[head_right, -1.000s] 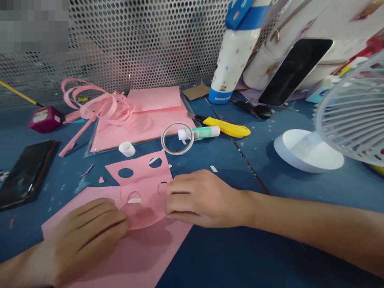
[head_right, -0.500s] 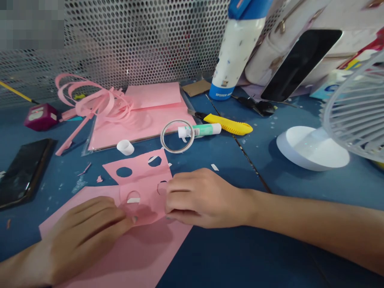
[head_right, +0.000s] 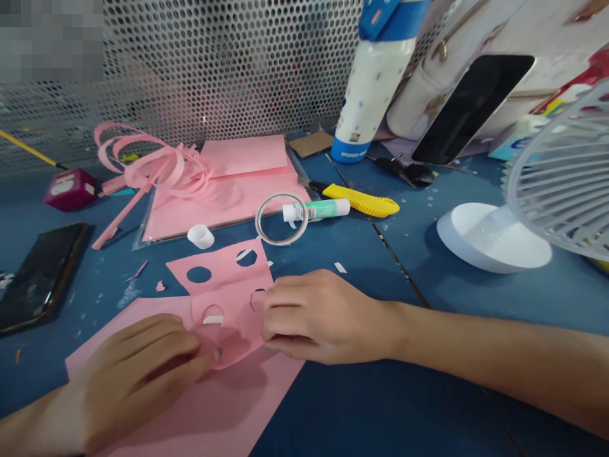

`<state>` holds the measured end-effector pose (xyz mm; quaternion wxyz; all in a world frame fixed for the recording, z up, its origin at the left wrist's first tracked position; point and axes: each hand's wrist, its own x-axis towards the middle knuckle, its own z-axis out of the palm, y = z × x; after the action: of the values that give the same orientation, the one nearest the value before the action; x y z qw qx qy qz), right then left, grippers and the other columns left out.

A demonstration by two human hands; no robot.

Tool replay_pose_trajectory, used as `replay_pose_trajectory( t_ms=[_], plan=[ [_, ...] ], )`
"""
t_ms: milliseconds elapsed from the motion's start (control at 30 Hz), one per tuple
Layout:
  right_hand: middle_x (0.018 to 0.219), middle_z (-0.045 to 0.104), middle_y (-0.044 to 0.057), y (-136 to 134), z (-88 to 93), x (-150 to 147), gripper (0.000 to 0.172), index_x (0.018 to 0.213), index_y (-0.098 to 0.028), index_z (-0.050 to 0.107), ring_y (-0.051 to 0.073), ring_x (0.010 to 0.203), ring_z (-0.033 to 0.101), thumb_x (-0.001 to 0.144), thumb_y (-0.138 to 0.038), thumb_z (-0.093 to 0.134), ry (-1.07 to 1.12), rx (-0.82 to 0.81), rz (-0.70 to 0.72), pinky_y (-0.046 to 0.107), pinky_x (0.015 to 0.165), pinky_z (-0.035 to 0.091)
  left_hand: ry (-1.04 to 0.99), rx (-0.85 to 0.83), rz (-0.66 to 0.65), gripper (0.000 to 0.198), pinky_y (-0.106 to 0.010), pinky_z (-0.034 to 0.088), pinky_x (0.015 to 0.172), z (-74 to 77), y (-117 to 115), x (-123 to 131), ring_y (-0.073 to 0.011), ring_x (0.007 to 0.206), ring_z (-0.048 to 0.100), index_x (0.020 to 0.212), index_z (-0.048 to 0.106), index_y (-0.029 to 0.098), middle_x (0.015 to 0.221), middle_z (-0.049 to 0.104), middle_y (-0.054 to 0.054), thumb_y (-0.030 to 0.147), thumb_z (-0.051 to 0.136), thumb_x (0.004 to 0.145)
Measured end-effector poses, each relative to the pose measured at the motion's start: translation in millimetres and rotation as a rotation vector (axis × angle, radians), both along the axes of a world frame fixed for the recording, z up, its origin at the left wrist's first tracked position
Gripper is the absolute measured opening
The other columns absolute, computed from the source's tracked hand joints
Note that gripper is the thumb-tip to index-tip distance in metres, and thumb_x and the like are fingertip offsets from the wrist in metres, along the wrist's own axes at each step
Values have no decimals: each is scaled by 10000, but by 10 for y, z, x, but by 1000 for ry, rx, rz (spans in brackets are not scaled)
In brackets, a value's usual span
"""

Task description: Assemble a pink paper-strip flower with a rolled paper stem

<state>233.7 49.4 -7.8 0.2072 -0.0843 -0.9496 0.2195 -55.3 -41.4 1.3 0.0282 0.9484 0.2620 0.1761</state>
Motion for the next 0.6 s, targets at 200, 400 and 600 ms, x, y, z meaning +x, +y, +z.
replay_pose_trajectory(
  t_ms=[200, 400, 600],
  plan=[
    [862, 666, 34, 8, -11, -10, 228, 858, -177, 643, 132, 784, 563, 1026, -239, 501, 17, -3, 14, 235, 684, 430, 19, -3, -27, 263, -345, 451, 738, 35, 10, 21, -182, 781, 549, 1159, 648, 114, 933, 675, -58, 58, 461, 982],
    [852, 639, 28, 11, -6, -20, 214, 867, -184, 626, 126, 762, 541, 1029, -245, 502, 0, 8, 56, 240, 672, 408, 40, 32, -47, 290, -355, 481, 750, 57, 20, 54, -180, 772, 580, 1131, 671, 112, 914, 691, -53, 46, 430, 983],
    [841, 629, 23, 17, -10, -16, 278, 887, -186, 632, 129, 765, 532, 1052, -348, 479, 17, 16, 77, 253, 676, 395, -17, 39, -48, 322, -354, 514, 739, 99, 37, 92, -177, 732, 606, 985, 686, 124, 815, 701, -46, 89, 368, 1022]
  ],
)
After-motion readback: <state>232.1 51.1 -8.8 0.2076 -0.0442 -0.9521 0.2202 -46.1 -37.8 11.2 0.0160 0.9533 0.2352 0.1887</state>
